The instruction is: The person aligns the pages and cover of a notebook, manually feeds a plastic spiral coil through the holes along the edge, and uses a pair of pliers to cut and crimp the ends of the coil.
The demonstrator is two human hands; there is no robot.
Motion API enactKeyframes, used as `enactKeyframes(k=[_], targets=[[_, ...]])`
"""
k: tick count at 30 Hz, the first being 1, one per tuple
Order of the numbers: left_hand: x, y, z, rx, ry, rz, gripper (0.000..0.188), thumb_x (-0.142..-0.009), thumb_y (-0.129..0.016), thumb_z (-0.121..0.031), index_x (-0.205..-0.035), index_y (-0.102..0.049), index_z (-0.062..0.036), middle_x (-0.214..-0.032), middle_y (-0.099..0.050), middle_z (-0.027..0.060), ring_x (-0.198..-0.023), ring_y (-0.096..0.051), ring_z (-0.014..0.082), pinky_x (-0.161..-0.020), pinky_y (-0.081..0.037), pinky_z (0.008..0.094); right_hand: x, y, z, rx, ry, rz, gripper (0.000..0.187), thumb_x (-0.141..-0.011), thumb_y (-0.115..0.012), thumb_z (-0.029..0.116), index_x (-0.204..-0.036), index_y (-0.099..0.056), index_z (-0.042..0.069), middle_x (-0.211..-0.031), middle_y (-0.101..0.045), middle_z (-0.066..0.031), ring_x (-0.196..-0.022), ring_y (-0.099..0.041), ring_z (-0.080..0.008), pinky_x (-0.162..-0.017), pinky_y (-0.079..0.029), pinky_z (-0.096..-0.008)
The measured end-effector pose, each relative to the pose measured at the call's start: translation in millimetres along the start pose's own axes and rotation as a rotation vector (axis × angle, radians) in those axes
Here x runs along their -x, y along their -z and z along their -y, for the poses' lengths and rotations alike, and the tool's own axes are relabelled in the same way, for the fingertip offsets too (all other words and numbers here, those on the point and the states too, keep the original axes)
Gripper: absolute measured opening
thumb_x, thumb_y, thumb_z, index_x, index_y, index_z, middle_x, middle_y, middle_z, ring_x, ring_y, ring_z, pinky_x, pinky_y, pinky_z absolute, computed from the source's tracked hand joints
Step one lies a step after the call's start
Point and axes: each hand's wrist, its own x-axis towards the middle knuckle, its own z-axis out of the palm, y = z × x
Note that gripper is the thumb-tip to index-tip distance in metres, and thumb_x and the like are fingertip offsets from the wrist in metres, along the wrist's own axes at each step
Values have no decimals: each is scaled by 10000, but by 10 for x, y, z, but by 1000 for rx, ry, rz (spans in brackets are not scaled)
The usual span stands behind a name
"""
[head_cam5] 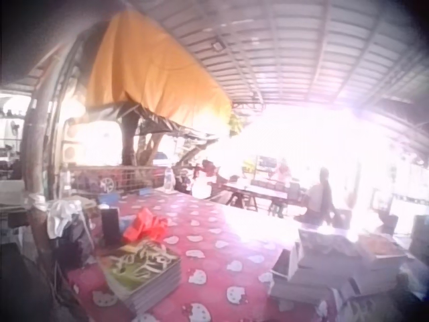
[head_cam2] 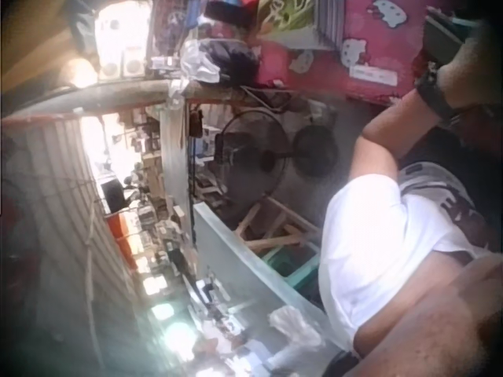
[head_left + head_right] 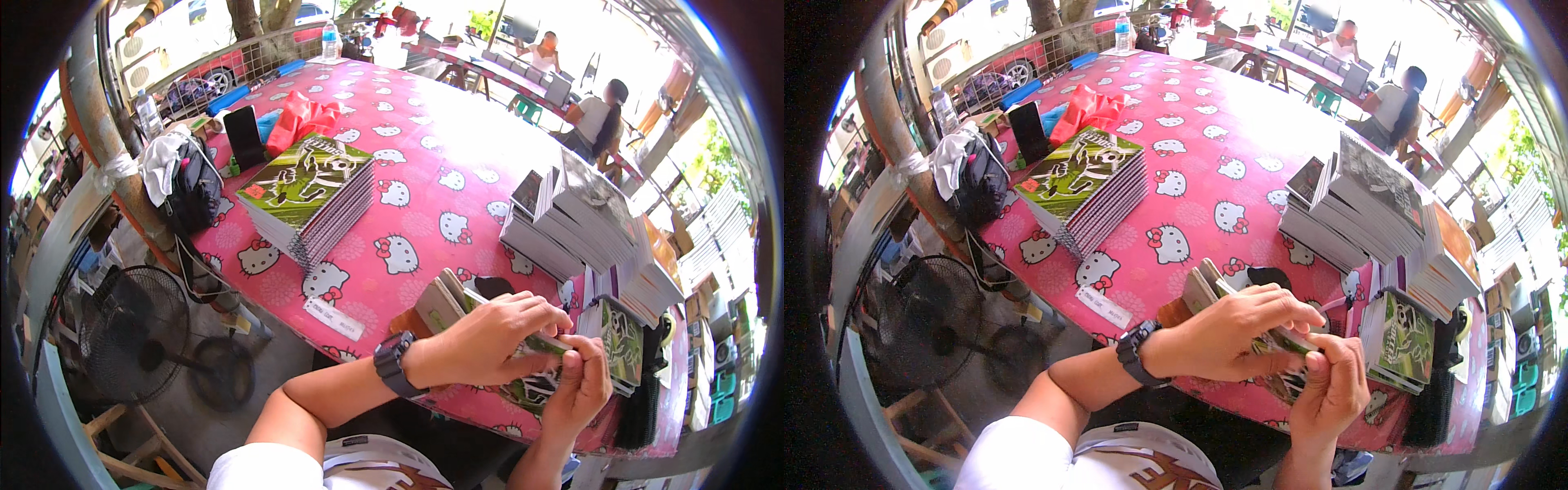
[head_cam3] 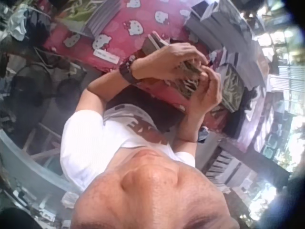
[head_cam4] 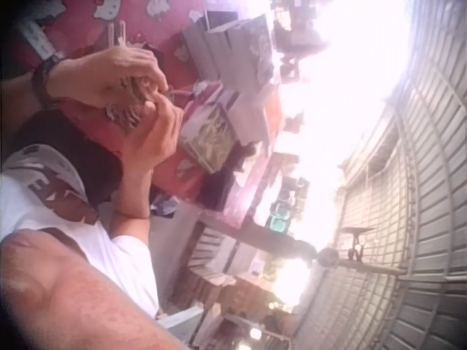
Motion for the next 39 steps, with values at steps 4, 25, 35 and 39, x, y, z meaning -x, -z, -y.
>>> enactKeyframes(k=[4,25,35,39], targets=[[-50,288,200,-182,-61,137,304,-786,-667,-127,-1072,-592,-55,-857,-611,108,-794,-605,273,-701,-502,367,-223,129,-189,252,189,54,427,-926,-515,377,-1136,-532,5,-1179,-565,-167,-1080,-530,-275,-865,-418,-396],[1484,2924,738,-1331,481,-817,562,-852,-629,-202,-1346,-415,-39,-1271,-474,197,-1145,-458,351,-933,-382,453,161,110,-708,-149,-387,87,586,-802,-689,368,-1276,-506,76,-1271,-519,-80,-991,-540,-181,-775,-426,-291],[676,2052,527,-1379,597,107,507,-843,-606,-252,-1260,-504,19,-1324,-464,206,-1262,-385,355,-1064,-289,432,183,478,-1312,216,-332,34,425,-857,-628,342,-1105,-587,-1,-1142,-593,-136,-1072,-543,-277,-907,-405,-365],[722,2110,653,-1302,577,89,447,-833,-559,-60,-1266,-493,28,-1289,-497,215,-1214,-446,350,-1048,-328,396,421,650,-2046,552,-360,31,347,-842,-631,169,-1141,-563,6,-1178,-563,-124,-1094,-517,-285,-981,-366,-383]])
